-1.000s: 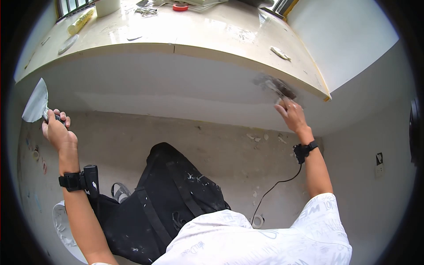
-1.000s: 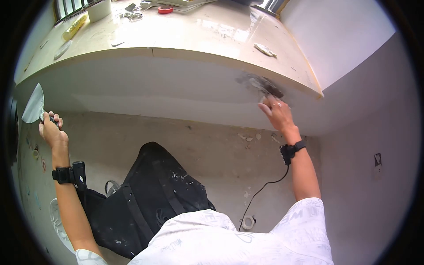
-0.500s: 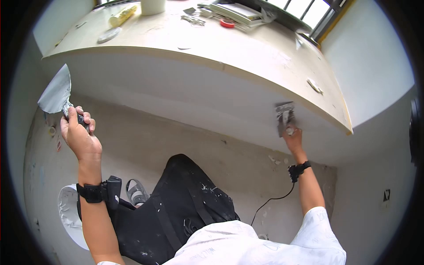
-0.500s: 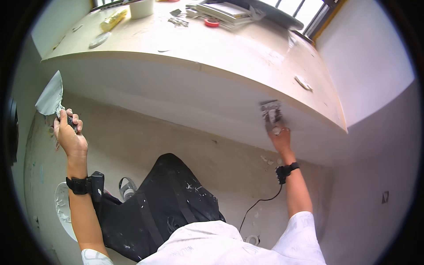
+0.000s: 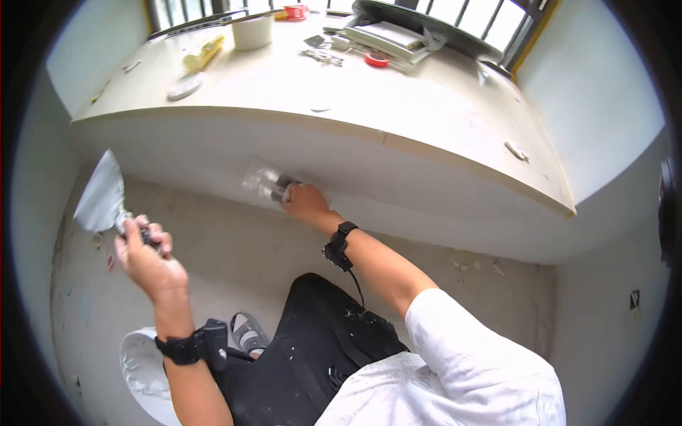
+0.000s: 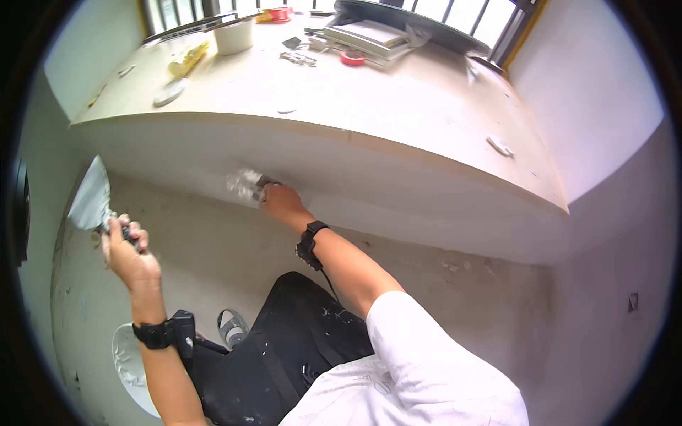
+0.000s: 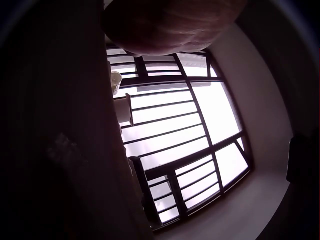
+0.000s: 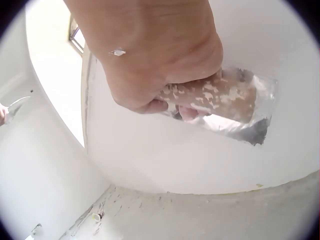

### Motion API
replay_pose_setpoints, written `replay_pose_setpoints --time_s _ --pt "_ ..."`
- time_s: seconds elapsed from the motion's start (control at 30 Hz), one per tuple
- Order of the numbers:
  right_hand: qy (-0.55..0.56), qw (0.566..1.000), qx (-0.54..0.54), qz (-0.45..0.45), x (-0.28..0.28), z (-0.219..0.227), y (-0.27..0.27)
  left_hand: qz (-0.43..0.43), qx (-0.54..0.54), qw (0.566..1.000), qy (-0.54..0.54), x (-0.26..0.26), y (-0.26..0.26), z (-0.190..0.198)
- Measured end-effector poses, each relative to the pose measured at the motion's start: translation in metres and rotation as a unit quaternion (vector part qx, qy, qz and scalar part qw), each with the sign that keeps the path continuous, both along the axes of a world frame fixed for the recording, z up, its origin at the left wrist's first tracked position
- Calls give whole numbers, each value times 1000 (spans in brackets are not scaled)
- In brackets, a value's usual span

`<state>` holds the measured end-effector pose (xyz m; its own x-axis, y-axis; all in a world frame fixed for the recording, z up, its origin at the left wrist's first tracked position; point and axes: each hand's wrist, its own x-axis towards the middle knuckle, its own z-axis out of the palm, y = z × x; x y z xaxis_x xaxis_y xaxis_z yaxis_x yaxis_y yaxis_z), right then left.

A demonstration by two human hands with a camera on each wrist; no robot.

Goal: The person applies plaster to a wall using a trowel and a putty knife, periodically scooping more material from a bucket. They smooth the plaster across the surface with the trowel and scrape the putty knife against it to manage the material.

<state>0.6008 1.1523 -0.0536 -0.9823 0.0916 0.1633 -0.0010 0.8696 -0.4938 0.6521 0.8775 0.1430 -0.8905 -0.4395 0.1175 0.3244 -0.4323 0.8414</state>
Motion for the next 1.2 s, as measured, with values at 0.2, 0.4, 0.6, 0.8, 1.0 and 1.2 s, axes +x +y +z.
replay_pose_setpoints --time_s 0.2,0.4,0.6,0.8,1.0,1.2 --pt "50 989 126 -62 152 70 106 -42 8 999 0 -11 -30 -3" --pt "39 922 318 -215 283 153 251 -94 -10 996 -10 -3 -6 6" --pt "-26 917 354 -184 288 167 288 -66 -51 997 4 -9 -4 -11" --pt "-80 935 318 -133 309 85 299 -26 -134 991 18 -24 3 -40" --pt "19 899 330 -287 390 147 379 32 -123 991 -34 -26 -33 -45" --pt "-82 903 326 -269 384 133 392 71 -137 988 -20 -20 -20 -42"
